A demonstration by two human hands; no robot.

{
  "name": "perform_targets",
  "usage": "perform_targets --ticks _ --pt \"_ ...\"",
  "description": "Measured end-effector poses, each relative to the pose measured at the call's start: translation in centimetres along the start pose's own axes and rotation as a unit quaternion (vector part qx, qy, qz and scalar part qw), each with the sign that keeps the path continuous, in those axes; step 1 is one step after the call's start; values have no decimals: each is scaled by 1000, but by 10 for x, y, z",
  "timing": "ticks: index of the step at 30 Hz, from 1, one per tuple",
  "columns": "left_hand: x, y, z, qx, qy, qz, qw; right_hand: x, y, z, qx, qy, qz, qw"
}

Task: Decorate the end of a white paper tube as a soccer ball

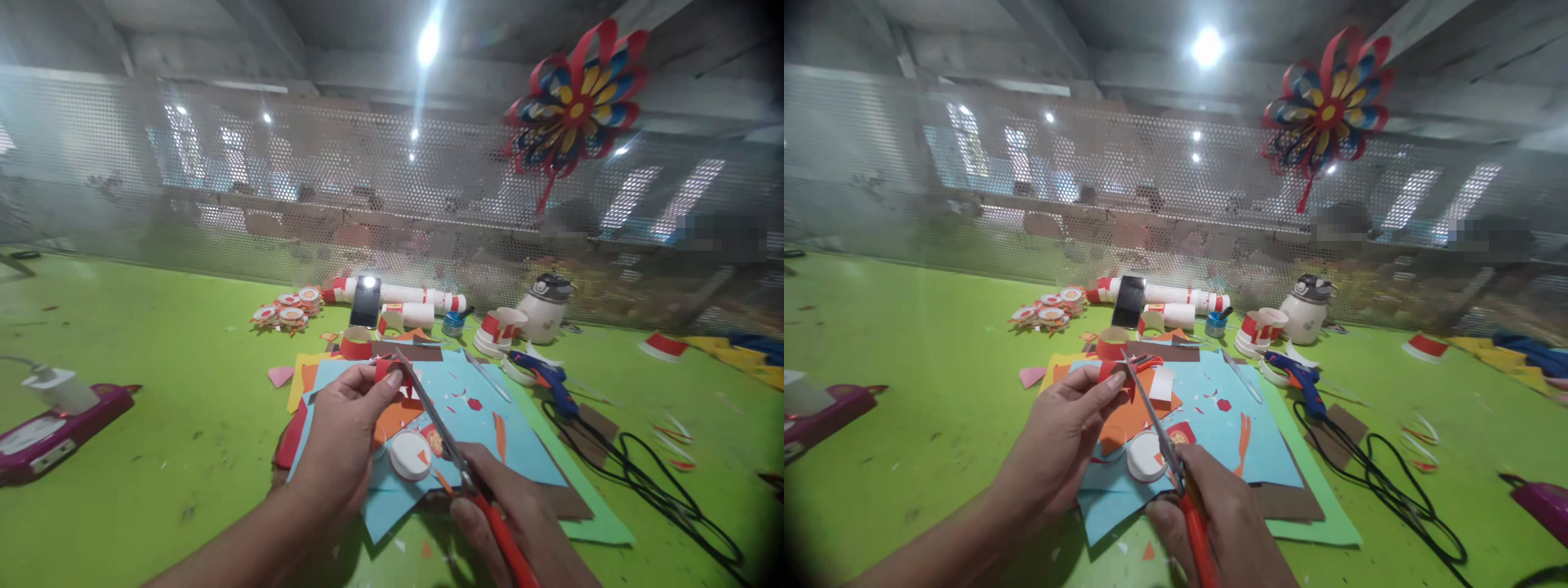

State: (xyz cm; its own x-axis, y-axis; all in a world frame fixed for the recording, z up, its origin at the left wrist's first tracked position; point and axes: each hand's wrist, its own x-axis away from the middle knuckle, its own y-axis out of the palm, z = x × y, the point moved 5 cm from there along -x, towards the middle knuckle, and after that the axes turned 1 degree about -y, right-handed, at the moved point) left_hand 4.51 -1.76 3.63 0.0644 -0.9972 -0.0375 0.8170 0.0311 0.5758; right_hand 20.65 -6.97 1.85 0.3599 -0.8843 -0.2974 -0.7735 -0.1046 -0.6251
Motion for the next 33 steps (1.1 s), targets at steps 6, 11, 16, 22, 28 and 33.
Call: perform_targets --ticks 6,11,16,22,28,33 --pt "-1 1 0 8 -4 -9 1000 0 0 -1 10 1 8 1000" --pt "-1 1 1 8 -5 -8 1000 -1 0 -2 15 -7 7 1000" --pt "-1 1 0 15 -12 -6 1000 2 -1 0 29 -16 29 999" --pt "-3 -1 -1 16 -10 -6 1000 3 -1 3 53 -16 47 997" --pt "-4 -3 1 15 -31 0 999 3 -11 -1 88 -22 85 992" --pt "-4 1 4 -17 -39 -45 998 -4 -25 8 110 0 47 993"
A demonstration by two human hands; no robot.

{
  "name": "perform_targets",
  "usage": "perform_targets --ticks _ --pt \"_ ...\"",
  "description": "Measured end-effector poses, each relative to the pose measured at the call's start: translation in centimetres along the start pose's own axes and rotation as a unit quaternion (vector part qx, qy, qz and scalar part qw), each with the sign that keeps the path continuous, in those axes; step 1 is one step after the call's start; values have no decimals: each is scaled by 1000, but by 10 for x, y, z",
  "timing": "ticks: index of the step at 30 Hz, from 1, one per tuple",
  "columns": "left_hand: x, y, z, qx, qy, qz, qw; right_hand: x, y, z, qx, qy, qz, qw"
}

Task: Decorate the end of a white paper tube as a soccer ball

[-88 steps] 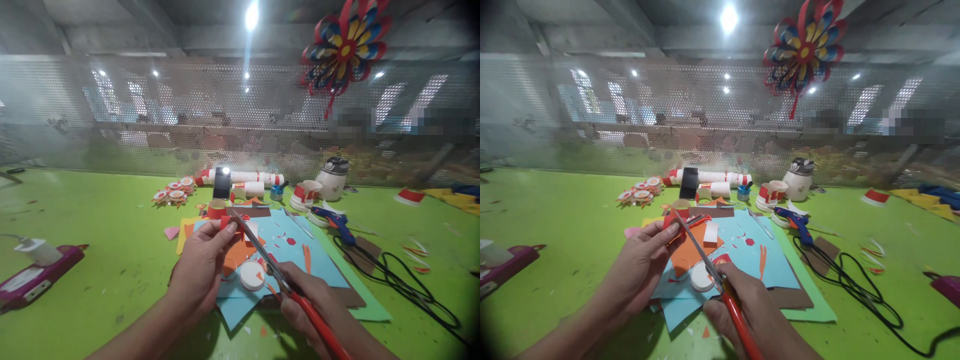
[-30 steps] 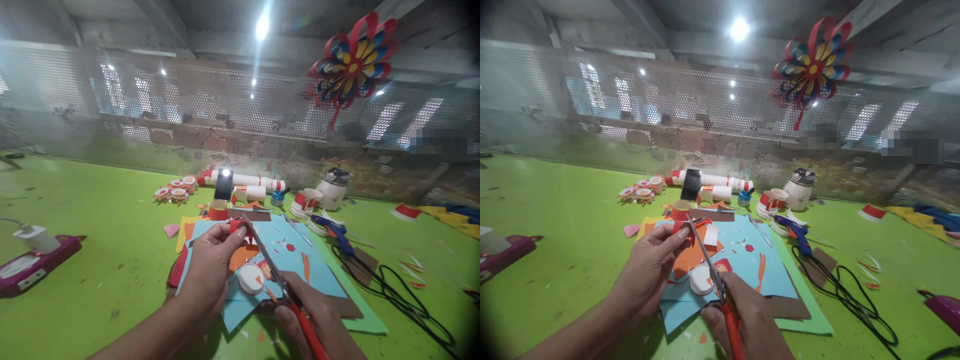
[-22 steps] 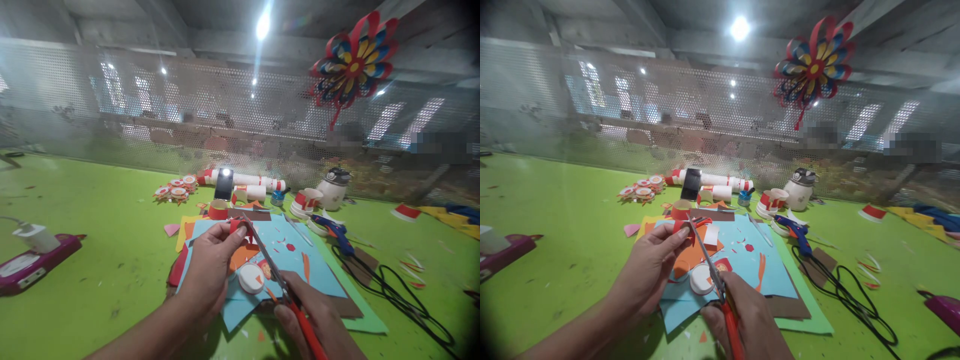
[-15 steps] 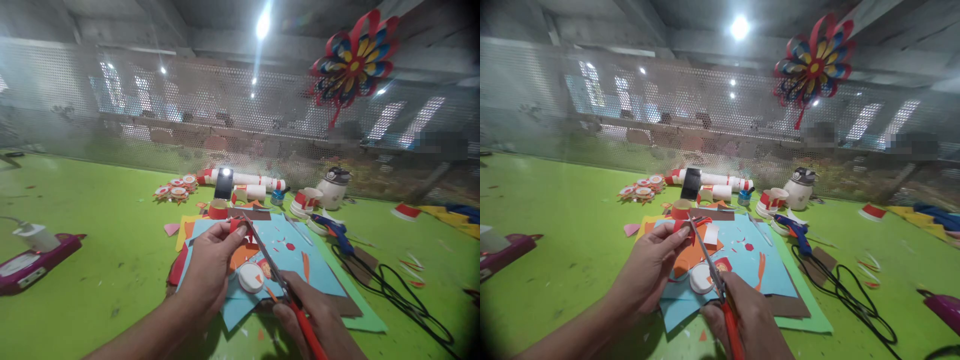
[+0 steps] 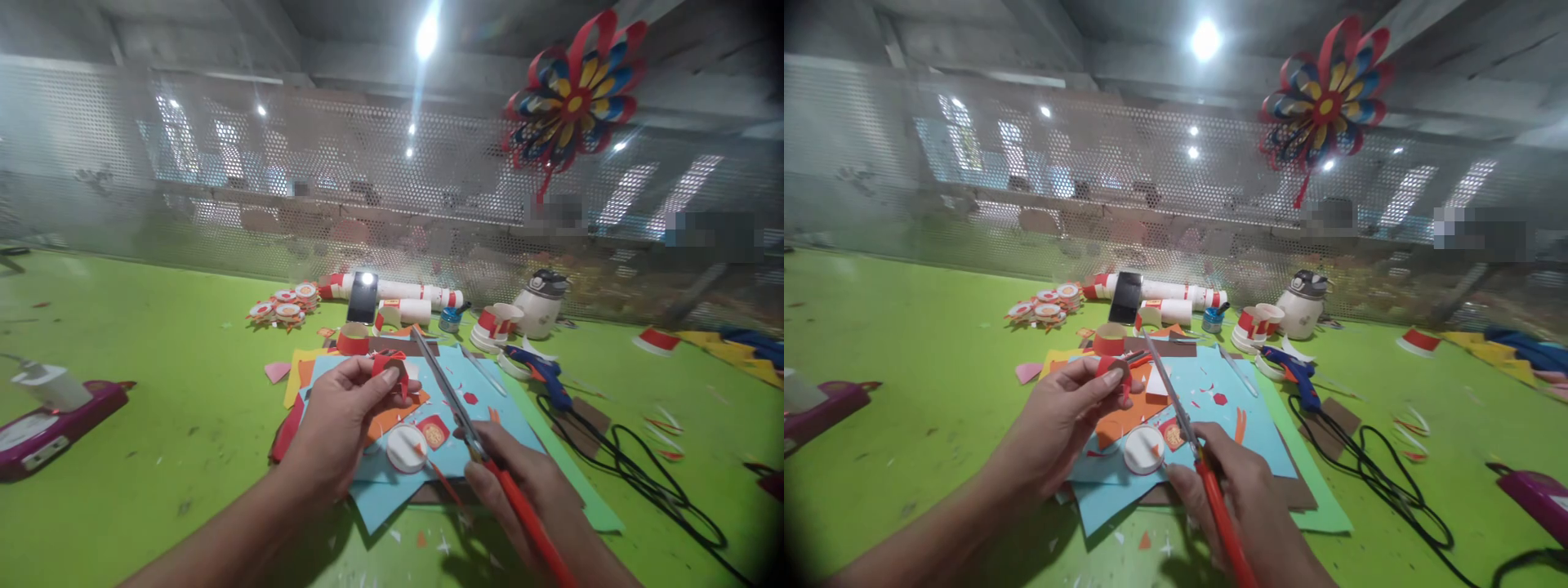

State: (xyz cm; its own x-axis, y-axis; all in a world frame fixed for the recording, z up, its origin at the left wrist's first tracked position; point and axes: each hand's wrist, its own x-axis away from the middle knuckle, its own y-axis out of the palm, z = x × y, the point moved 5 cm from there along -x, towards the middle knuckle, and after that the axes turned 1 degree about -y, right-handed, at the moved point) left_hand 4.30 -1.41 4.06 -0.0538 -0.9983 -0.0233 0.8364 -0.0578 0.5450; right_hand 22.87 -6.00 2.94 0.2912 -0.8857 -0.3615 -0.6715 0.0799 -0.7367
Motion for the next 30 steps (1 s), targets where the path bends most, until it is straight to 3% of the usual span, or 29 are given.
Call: perform_targets --ticks 5,11,17,20,26,30 --pt "-2 -1 -2 -48 -10 -83 995 -8 -17 14 -26 -29 -81 996" --pt "-3 -1 -2 -99 -62 -170 978 -3 -58 10 7 -46 -196 980" --pt "1 3 -3 -131 -146 -262 945 18 -93 24 63 -34 -211 975" --pt "2 4 -7 -158 -176 -297 925 26 -98 29 77 -17 -236 968" --pt "4 4 -19 -191 -247 -334 890 26 -89 10 61 -12 -345 936" --pt "8 10 -21 -212 -250 -343 880 29 -88 15 67 -23 -335 940"
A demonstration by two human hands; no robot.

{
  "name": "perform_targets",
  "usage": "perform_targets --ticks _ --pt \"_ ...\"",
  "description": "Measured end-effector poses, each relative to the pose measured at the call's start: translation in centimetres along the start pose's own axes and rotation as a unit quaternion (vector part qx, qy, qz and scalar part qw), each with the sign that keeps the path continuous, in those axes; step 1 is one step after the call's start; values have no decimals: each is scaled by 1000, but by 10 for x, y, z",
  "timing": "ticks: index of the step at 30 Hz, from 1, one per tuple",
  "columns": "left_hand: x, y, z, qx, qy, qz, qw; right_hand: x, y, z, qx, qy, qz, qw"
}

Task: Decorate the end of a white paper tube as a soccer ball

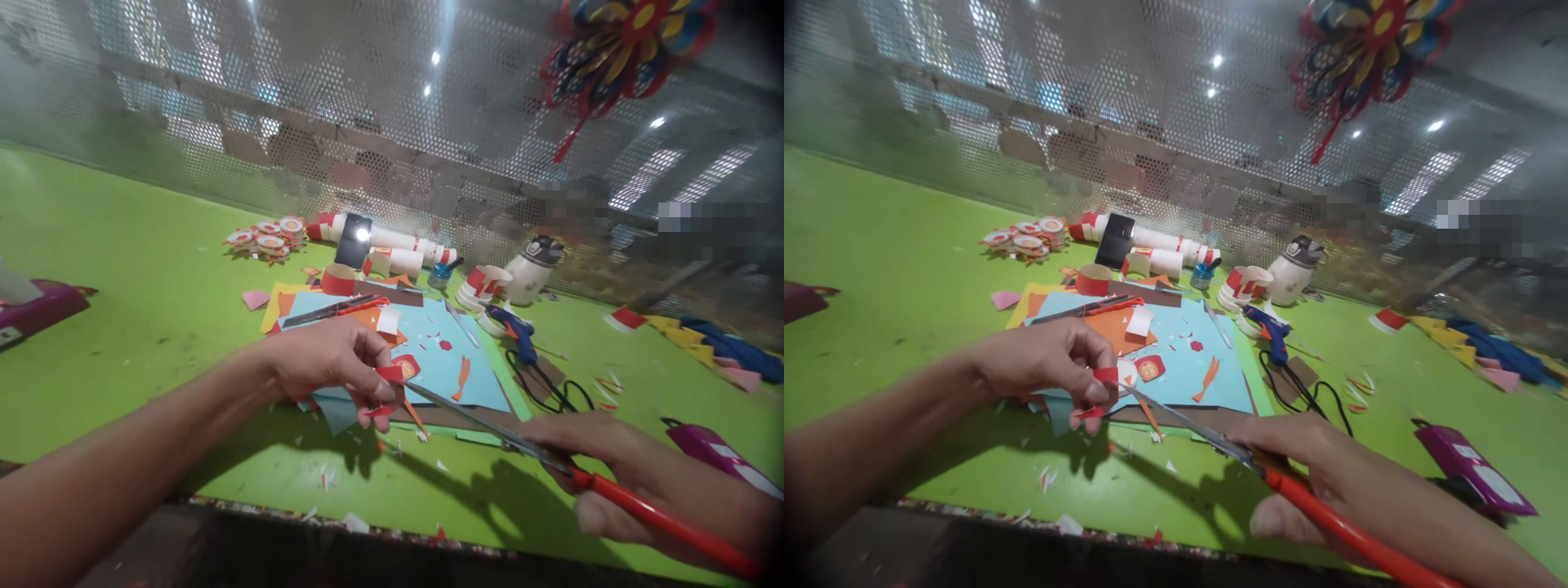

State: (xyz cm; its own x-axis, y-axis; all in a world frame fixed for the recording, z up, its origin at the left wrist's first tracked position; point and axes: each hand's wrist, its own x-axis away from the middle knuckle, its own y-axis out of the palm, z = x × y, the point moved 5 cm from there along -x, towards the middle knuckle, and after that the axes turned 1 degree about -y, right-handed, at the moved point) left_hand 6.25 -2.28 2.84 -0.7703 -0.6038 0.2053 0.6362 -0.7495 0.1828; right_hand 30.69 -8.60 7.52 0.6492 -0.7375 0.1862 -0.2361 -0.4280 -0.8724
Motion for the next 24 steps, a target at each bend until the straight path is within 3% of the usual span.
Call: perform_targets --ticks 4,11,19,24 --pt "-1 7 0 -3 -3 -5 1000 9 2 14 6 28 61 998" --pt "-4 6 -4 -1 3 -7 1000 6 6 13 -10 23 77 997" --pt "-3 2 -9 7 13 -10 1000 -11 2 -12 -24 9 39 999" --pt "-3 3 -8 5 11 -10 1000 -13 1 -13 -15 11 21 1000"
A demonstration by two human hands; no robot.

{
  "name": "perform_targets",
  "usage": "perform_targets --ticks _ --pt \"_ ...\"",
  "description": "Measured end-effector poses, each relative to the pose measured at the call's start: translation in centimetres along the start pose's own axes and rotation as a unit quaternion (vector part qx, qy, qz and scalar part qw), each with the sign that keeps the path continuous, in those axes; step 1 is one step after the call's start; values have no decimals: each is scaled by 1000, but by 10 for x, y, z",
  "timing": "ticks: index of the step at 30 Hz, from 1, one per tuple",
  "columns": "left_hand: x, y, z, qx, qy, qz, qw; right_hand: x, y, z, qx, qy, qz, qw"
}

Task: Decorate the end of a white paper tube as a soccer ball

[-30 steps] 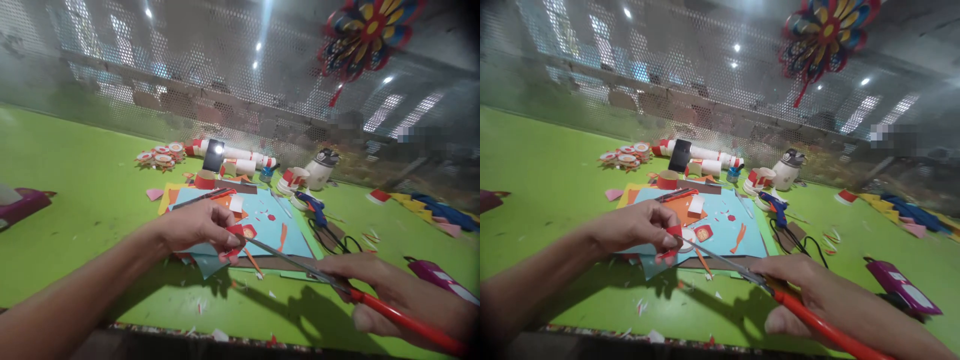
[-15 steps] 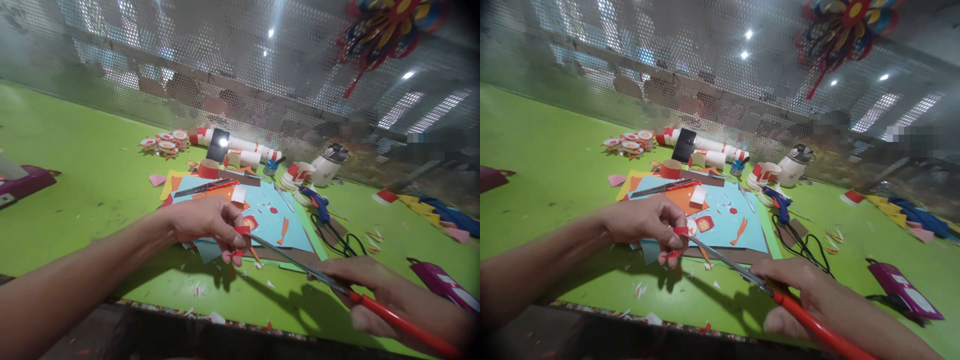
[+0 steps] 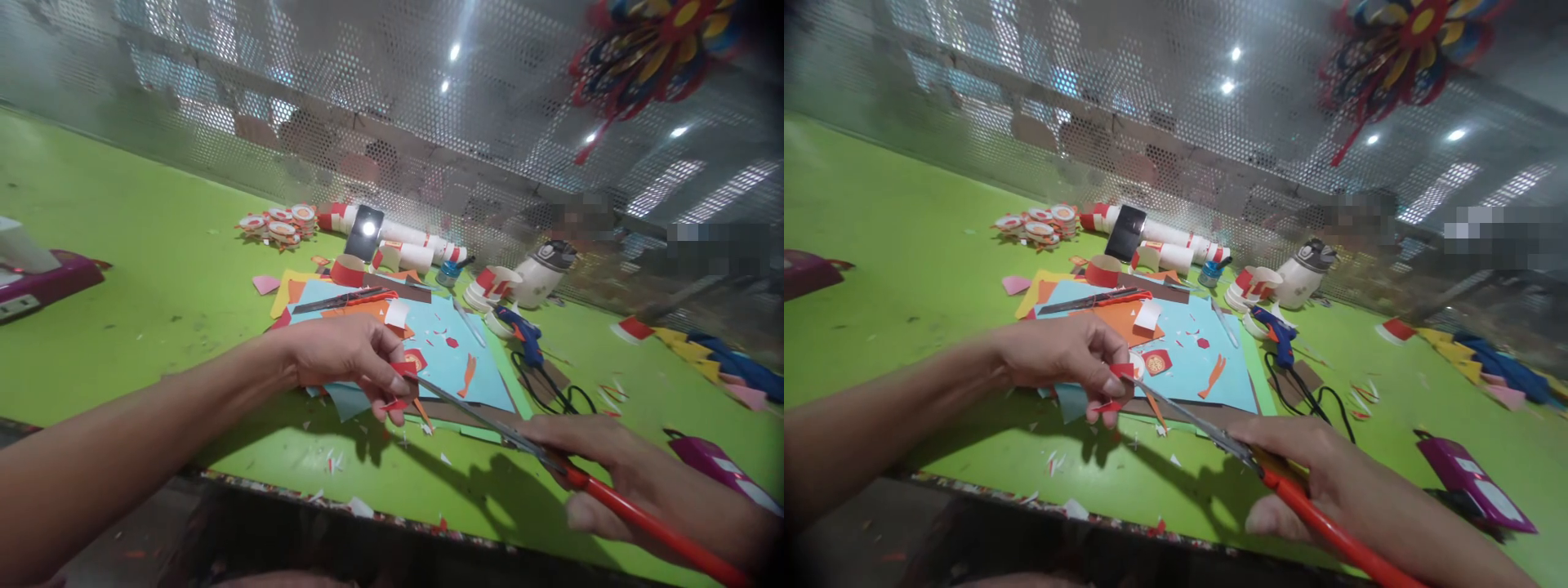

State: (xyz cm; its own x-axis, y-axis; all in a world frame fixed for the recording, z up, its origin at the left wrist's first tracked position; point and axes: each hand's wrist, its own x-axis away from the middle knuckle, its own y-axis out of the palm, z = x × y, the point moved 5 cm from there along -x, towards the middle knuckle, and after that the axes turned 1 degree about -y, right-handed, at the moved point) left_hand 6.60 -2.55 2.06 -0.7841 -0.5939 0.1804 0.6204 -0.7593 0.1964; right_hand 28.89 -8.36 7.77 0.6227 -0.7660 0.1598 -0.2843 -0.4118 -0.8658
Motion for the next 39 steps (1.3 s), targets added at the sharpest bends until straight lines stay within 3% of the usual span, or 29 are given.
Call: perform_targets --ticks 8,12,16,23,35,39 --pt "-2 2 -1 8 9 -21 1000 14 -1 16 106 13 54 993" --pt "-2 3 0 12 7 -15 1000 20 -1 23 153 26 45 987" --pt "-2 4 0 13 11 -11 1000 18 -1 19 150 30 26 988" --pt "-1 2 1 -1 22 -8 1000 15 -2 12 122 84 46 988" --pt "-2 1 -1 13 13 -3 1000 11 0 3 120 47 34 991" --pt "-2 1 0 3 18 -6 1000 13 -1 8 126 66 36 989"
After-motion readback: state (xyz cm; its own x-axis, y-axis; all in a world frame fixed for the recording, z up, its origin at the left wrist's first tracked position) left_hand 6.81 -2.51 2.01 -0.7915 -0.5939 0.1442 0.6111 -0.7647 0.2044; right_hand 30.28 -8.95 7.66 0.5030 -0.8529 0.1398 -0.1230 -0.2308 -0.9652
